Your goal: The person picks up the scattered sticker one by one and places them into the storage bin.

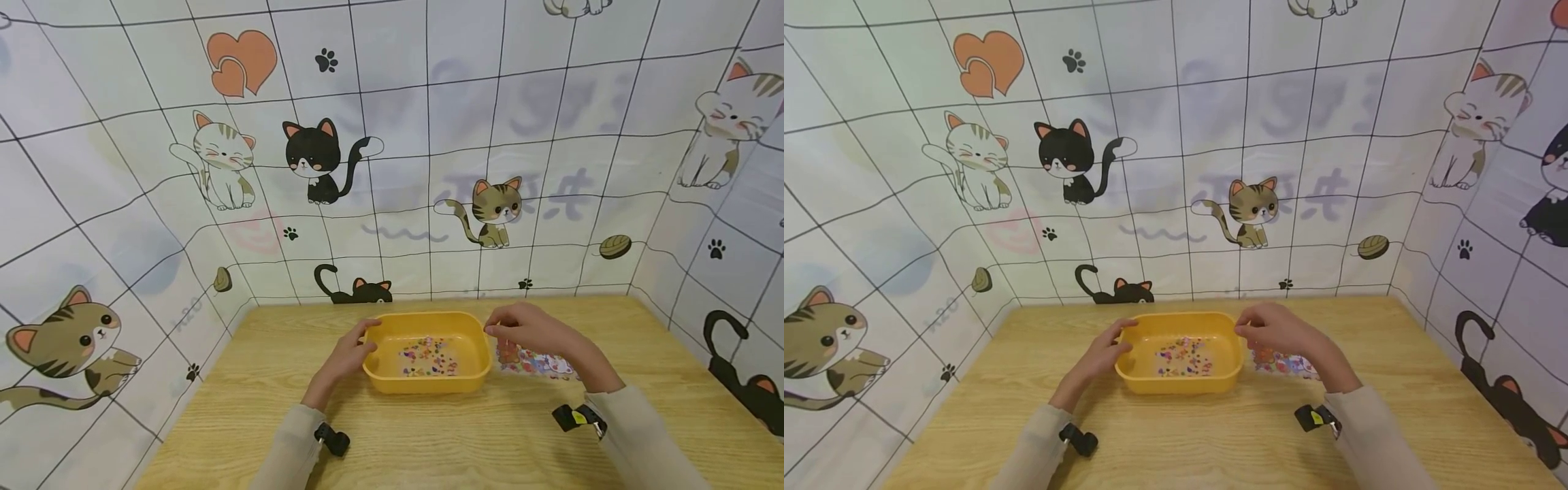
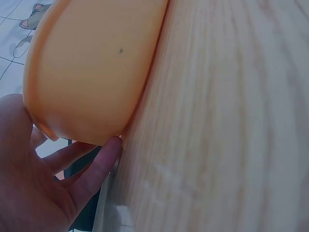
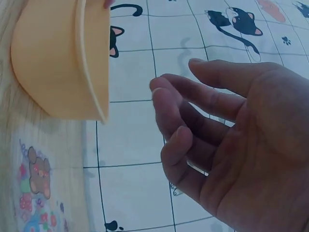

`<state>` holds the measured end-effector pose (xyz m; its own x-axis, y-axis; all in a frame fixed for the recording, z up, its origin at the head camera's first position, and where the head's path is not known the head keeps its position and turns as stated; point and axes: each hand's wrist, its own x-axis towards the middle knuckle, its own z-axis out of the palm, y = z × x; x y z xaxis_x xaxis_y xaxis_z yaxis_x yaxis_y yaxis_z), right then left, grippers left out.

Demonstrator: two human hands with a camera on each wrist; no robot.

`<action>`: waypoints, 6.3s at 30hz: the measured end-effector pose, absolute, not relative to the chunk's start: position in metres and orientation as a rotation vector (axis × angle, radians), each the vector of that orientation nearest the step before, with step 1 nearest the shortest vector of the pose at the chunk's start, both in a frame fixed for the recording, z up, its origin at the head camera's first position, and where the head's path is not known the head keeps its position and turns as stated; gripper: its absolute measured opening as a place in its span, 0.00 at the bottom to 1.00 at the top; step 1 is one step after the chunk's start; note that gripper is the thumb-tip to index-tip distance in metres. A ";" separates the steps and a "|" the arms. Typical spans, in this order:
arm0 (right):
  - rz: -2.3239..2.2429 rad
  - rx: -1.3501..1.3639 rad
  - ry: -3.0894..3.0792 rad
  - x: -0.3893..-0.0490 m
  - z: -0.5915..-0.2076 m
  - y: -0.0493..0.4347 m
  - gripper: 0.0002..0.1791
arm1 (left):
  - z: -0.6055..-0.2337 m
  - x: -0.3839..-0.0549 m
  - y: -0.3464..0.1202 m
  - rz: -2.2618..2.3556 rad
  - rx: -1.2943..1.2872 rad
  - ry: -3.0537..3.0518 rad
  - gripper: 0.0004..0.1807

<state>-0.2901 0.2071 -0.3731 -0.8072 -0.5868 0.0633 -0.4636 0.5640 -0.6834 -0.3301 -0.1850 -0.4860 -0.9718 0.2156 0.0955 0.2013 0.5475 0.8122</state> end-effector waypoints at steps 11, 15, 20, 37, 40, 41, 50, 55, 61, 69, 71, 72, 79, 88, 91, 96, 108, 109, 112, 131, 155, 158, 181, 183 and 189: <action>-1.230 -0.815 2.704 -0.285 -0.391 0.240 0.13 | -0.484 -0.331 -0.184 1.437 0.382 2.752 0.27; -1.228 -0.789 2.729 -0.284 -0.392 0.247 0.12 | -0.484 -0.330 -0.185 1.455 0.386 2.750 0.27; -1.187 -0.737 2.801 -0.283 -0.392 0.256 0.12 | -0.484 -0.330 -0.185 1.458 0.386 2.754 0.26; -1.085 -0.585 2.916 -0.285 -0.404 0.282 0.14 | -0.483 -0.328 -0.184 1.466 0.386 2.748 0.26; -1.063 -0.561 2.933 -0.287 -0.407 0.284 0.15 | -0.483 -0.329 -0.184 1.456 0.393 2.761 0.26; -1.053 -0.547 2.939 -0.288 -0.409 0.285 0.15 | -0.483 -0.329 -0.184 1.454 0.392 2.762 0.26; -0.916 -0.414 2.999 -0.290 -0.426 0.293 0.17 | -0.486 -0.330 -0.184 1.442 0.407 2.762 0.26; -0.805 -0.412 3.067 -0.295 -0.435 0.299 0.16 | -0.485 -0.330 -0.184 1.450 0.399 2.771 0.26; -0.768 -0.370 2.992 -0.302 -0.446 0.307 0.26 | -0.485 -0.331 -0.184 1.446 0.406 2.774 0.26; -0.806 -0.281 2.905 -0.304 -0.465 0.312 0.33 | -0.485 -0.331 -0.183 1.459 0.384 2.754 0.26; -0.767 -0.275 2.922 -0.304 -0.466 0.313 0.33 | -0.484 -0.331 -0.183 1.457 0.393 2.757 0.26; -0.744 -0.271 2.931 -0.304 -0.466 0.313 0.33 | -0.484 -0.331 -0.182 1.457 0.397 2.758 0.26; -0.495 -0.281 3.009 -0.305 -0.466 0.314 0.32 | -0.484 -0.331 -0.181 1.453 0.381 2.749 0.26; -0.484 -0.213 3.006 -0.302 -0.463 0.307 0.32 | -0.484 -0.330 -0.182 1.463 0.384 2.744 0.26; -0.494 -0.194 3.009 -0.303 -0.461 0.306 0.31 | -0.484 -0.330 -0.182 1.468 0.374 2.739 0.26; -0.575 -0.183 2.966 -0.303 -0.460 0.305 0.25 | -0.484 -0.329 -0.182 1.457 0.370 2.749 0.27; -0.578 -0.092 2.926 -0.300 -0.458 0.300 0.12 | -0.483 -0.329 -0.183 1.461 0.359 2.744 0.26; -0.576 -0.085 2.926 -0.299 -0.458 0.299 0.13 | -0.484 -0.329 -0.183 1.462 0.350 2.745 0.26; -0.573 -0.070 2.925 -0.299 -0.457 0.297 0.13 | -0.484 -0.330 -0.183 1.469 0.341 2.745 0.26; -0.510 -0.073 2.948 -0.297 -0.454 0.293 0.14 | -0.486 -0.330 -0.182 1.465 0.344 2.745 0.26; -0.523 -0.074 3.031 -0.299 -0.456 0.291 0.17 | -0.484 -0.329 -0.182 1.481 0.358 2.735 0.26; -0.524 -0.043 3.033 -0.299 -0.457 0.292 0.27 | -0.485 -0.330 -0.183 1.469 0.360 2.738 0.26; -0.519 -0.036 3.130 -0.294 -0.459 0.291 0.28 | -0.487 -0.331 -0.185 1.466 0.380 2.747 0.25; -0.530 -0.033 3.128 -0.294 -0.459 0.291 0.28 | -0.487 -0.331 -0.185 1.469 0.362 2.743 0.25; -0.574 -0.024 3.140 -0.296 -0.461 0.293 0.35 | -0.488 -0.331 -0.184 1.473 0.352 2.744 0.26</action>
<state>-0.2956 0.2928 -0.4610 -0.9986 -0.0054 0.0527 -0.0237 0.9353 -0.3531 -0.3313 -0.1845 -0.4878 -0.9748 0.2000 0.0989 0.1929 0.5329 0.8239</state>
